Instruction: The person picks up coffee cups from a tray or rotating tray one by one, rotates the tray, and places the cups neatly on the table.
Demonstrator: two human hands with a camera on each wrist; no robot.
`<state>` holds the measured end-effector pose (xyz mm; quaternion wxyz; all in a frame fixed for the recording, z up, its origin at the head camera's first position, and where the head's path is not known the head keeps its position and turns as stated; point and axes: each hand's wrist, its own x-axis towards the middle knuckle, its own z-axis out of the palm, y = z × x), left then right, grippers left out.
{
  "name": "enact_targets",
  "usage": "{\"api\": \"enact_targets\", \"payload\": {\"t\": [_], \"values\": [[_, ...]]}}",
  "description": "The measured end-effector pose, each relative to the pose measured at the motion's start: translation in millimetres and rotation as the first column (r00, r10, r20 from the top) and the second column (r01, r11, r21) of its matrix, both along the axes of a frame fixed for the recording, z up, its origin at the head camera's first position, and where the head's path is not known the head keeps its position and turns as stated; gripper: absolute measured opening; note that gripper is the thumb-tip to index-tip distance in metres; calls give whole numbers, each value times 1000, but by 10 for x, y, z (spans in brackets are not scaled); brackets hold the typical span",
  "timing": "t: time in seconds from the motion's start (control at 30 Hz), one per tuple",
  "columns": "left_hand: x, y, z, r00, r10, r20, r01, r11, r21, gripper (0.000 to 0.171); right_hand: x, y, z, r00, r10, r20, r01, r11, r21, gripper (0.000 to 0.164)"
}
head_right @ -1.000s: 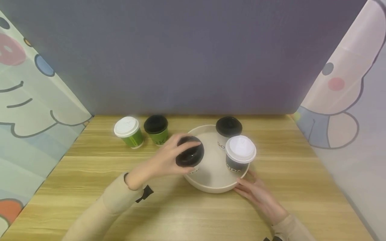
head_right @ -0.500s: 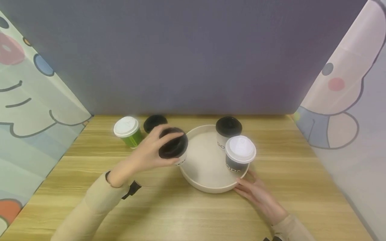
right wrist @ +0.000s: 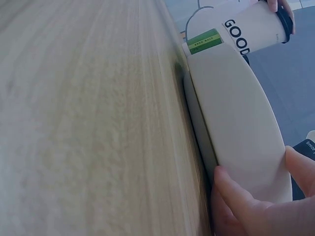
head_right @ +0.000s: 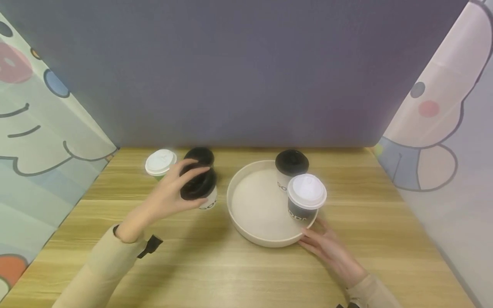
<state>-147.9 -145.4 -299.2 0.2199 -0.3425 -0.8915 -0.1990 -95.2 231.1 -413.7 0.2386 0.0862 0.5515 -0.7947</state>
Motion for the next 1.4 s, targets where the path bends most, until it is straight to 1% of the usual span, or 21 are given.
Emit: {"api": "enact_targets", "payload": {"t": [0.37,0.57,0.77,0.97,1.17,1.4], "values": [[-61,-321,-146,999,31,-37,-29,998,50,67,6,-2,10,1000,17,-18,-17,1000,-7,90],[-81,-477,-221,998,66,-7,-65,996,62,66,2,3,-4,1000,13,-14,-13,1000,-4,89],[-62,-612,-282,994,103,18,-104,992,65,66,0,8,-14,1000,16,-22,-16,1000,-6,89],[-29,-727,-334,986,156,51,-159,985,62,65,-3,9,-32,1000,5,-9,-5,1000,-6,90],[-7,-823,-369,981,185,61,-189,980,56,64,-5,14,-54,1000,11,-23,-10,1000,16,89],[22,-925,-407,971,216,105,-222,974,53,64,-8,12,-60,999,12,-35,-11,1000,19,88]]}}
